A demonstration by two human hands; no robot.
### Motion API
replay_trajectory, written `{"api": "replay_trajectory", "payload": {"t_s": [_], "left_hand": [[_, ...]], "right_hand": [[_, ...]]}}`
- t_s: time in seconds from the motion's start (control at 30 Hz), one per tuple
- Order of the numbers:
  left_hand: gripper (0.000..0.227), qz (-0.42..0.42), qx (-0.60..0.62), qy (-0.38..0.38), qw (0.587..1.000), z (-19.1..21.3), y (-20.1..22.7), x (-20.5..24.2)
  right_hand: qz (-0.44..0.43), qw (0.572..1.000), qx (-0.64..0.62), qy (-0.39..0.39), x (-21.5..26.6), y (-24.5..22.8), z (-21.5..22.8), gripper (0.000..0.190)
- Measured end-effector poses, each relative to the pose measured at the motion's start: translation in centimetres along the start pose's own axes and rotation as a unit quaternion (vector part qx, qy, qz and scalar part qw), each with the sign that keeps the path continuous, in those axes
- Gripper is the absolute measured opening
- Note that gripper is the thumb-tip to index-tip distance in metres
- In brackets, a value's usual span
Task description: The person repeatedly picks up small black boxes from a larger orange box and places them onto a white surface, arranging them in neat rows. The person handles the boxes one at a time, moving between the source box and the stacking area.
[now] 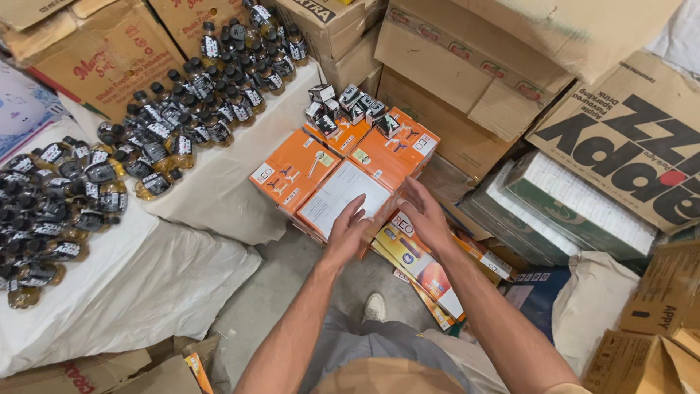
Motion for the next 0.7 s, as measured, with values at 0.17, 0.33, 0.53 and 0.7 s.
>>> {"api": "replay_trajectory", "payload": {"t_s": [0.17, 0.33, 0.53, 0.7], "left_hand": [[0.069, 0.07, 0.032, 0.03, 0.997, 2.4, -1.7, -6.7], [0.07, 0.141, 0.104, 0.022, 0.984, 4.0, -3.8, -13.4], [0.071, 0.204, 0.174, -0.005, 0.963, 5.2, -6.9, -21.8], [0.087, 0.225, 0.205, -0.058, 0.951, 5.2, -5.2, -26.1]], "right_hand": [[-0.074, 0.997, 0.031, 0.003, -6.4, 0.8, 2.6, 0.077], [-0.103, 0.993, 0.036, 0.043, -12.5, 0.2, 4.3, 0.078], [-0.165, 0.98, 0.048, 0.101, -19.6, 7.5, 7.4, 0.078], [-0.191, 0.959, 0.185, 0.098, -23.6, 8.1, 7.1, 0.083]]}}
Point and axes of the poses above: each hand's wrist, its own x-axis away from the middle knuckle, its own z-axis out of the back of the hand, y = z × x, the point moved 6 cm from there along -x, towards the middle knuckle, and after that the axes turned 11 degrees about -y, right-handed, at the moved point
